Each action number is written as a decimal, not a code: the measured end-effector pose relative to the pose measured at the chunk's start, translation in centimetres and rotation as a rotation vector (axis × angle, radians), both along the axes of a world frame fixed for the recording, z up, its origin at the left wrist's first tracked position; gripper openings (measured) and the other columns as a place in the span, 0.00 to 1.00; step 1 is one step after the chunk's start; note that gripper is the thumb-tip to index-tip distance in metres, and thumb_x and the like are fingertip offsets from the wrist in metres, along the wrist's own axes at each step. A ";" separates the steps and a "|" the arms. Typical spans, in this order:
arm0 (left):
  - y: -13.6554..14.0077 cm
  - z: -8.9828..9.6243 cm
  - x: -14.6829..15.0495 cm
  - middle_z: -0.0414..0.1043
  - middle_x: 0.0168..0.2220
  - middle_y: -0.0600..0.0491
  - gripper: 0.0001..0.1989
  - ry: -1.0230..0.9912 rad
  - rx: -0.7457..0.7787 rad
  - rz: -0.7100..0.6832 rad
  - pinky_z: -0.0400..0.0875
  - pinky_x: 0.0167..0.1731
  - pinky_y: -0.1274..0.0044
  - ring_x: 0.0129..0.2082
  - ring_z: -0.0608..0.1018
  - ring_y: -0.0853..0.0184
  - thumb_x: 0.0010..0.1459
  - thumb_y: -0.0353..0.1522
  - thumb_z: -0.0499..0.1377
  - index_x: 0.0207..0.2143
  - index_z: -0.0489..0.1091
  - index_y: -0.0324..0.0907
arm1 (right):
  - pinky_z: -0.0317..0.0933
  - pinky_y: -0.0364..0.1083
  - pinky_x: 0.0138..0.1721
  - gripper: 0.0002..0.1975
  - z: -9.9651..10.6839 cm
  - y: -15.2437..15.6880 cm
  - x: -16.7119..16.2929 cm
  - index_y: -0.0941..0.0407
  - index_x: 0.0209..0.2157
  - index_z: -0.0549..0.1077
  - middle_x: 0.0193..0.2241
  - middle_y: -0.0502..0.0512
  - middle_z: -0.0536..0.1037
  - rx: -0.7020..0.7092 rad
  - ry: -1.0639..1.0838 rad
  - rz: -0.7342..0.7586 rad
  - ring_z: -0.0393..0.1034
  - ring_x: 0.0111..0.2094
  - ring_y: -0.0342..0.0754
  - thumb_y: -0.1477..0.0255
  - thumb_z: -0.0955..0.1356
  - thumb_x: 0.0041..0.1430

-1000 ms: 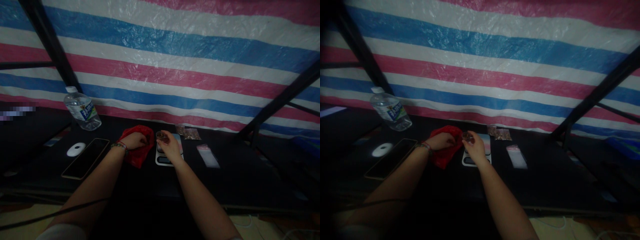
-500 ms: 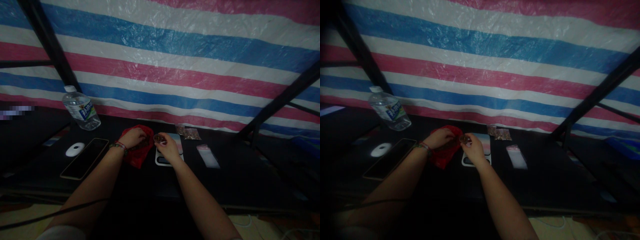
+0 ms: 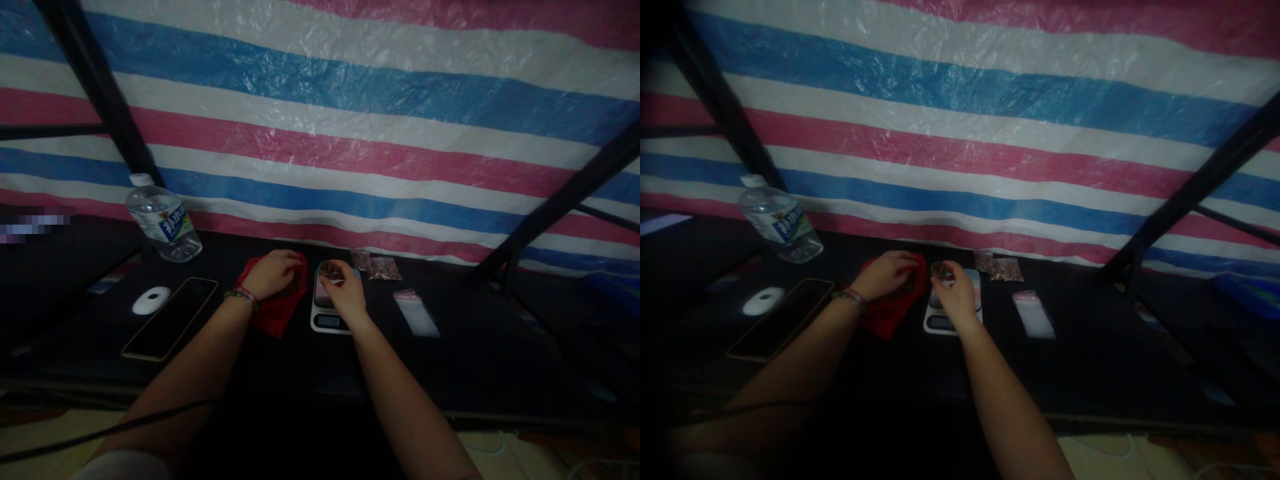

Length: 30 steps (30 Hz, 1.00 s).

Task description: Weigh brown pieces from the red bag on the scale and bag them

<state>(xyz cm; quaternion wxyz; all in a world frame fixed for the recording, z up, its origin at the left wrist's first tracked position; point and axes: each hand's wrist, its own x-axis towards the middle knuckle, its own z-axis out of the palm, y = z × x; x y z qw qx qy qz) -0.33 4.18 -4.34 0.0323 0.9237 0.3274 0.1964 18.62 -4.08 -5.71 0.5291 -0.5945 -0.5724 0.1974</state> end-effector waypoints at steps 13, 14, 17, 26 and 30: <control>-0.2 -1.8 4.3 0.76 0.34 0.46 0.13 0.258 -0.013 0.159 0.67 0.38 0.73 0.39 0.76 0.60 0.57 0.36 0.53 0.32 0.76 0.43 | 0.65 0.45 0.33 0.18 0.3 0.3 0.7 0.55 0.44 0.71 0.40 0.53 0.77 0.019 0.004 -0.036 0.71 0.34 0.47 0.70 0.70 0.49; -0.2 -2.0 4.4 0.76 0.35 0.46 0.12 0.257 -0.016 0.172 0.67 0.37 0.73 0.38 0.76 0.60 0.57 0.36 0.53 0.32 0.76 0.42 | 0.66 0.45 0.33 0.19 0.2 0.3 0.8 0.55 0.44 0.71 0.40 0.53 0.77 0.018 0.002 -0.031 0.71 0.34 0.47 0.70 0.70 0.49; -0.5 -2.3 4.7 0.76 0.35 0.46 0.11 0.248 -0.040 0.208 0.68 0.35 0.74 0.37 0.77 0.61 0.57 0.34 0.53 0.32 0.76 0.42 | 0.66 0.46 0.37 0.18 -0.1 0.6 0.9 0.54 0.44 0.71 0.41 0.53 0.77 0.020 -0.014 -0.009 0.71 0.35 0.47 0.71 0.70 0.48; -0.9 -0.3 3.1 0.75 0.36 0.49 0.12 -0.423 -0.009 0.123 0.69 0.42 0.74 0.38 0.75 0.65 0.59 0.36 0.54 0.35 0.74 0.40 | 0.66 0.49 0.42 0.17 -0.3 0.7 0.8 0.54 0.43 0.72 0.40 0.53 0.77 0.023 -0.103 -0.006 0.71 0.38 0.48 0.72 0.70 0.48; -1.5 0.0 3.2 0.74 0.35 0.50 0.11 -0.503 0.009 -0.083 0.69 0.42 0.73 0.38 0.74 0.66 0.60 0.36 0.55 0.36 0.75 0.41 | 0.66 0.48 0.41 0.16 -0.5 0.6 0.5 0.54 0.43 0.72 0.38 0.52 0.78 0.025 -0.118 0.032 0.72 0.37 0.48 0.71 0.70 0.49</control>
